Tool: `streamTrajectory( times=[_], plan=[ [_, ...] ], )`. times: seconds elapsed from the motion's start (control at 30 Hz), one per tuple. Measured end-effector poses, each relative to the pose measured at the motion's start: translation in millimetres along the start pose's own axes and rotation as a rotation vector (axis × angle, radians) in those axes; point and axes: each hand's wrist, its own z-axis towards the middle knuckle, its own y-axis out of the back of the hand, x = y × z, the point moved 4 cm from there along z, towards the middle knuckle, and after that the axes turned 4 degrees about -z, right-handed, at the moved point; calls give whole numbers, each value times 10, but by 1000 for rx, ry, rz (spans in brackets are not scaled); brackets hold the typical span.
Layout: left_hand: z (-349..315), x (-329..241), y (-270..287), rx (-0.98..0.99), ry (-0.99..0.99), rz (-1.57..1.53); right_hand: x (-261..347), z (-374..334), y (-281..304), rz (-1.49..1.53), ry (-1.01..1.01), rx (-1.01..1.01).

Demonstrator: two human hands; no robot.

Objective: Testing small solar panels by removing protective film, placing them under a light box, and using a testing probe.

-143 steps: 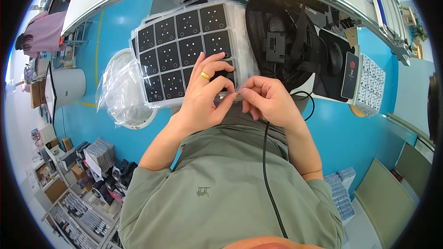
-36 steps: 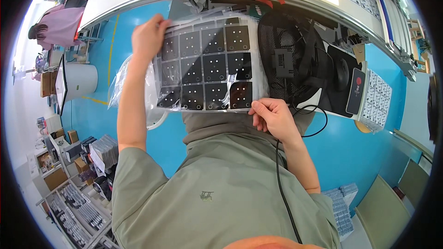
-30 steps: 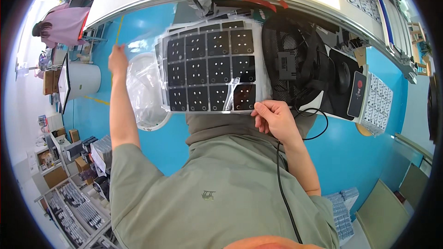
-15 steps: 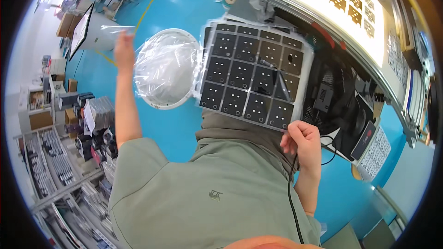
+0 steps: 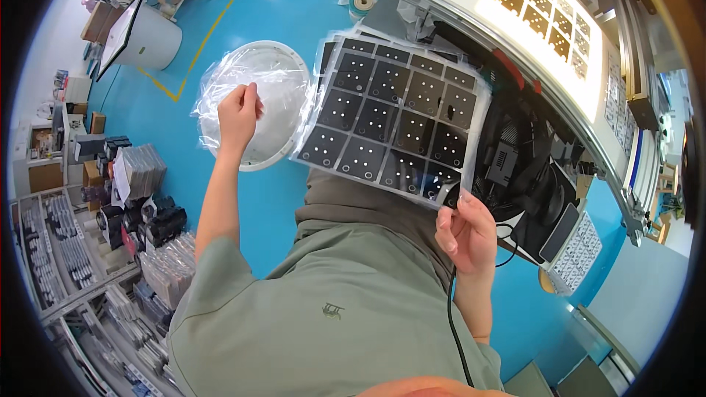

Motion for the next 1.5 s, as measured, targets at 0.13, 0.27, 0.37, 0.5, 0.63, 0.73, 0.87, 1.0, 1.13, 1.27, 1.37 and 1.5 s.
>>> streamTrajectory(
  times=[0.13,0.27,0.37,0.5,0.63,0.73,0.87,1.0,1.13,1.27,1.37,1.5],
  plan=[
    [-575,-509,-22,573,178,-576,44,-37,-166,117,-40,90],
    [-1147,-906,-289,905,374,-1034,-13,-37,-90,-51,-10,156],
    [-1216,-955,-418,732,321,-1142,-31,-20,-103,-324,-111,89],
    [-1208,-1061,-476,523,295,-1130,-83,-2,-116,-483,-169,131],
    [-1058,-1238,-288,204,342,-1267,-109,-15,-127,-548,-146,155],
    [-698,-1091,246,26,105,-1151,-18,-21,-168,-651,-112,147],
    [-240,-1345,870,-156,-84,-1027,78,-7,-122,-744,-37,69],
    [224,-1354,571,-217,-280,-527,91,102,-177,-772,-59,63],
    [779,76,68,21,265,-683,111,127,-362,-811,-15,98],
    [611,1103,-381,-311,282,-595,122,138,-325,-843,-38,70],
    [3,1652,-648,-487,325,-531,131,124,-228,-854,-27,30],
    [-618,1625,-1090,-298,401,-620,184,118,-92,-839,-13,-19]
  ],
)
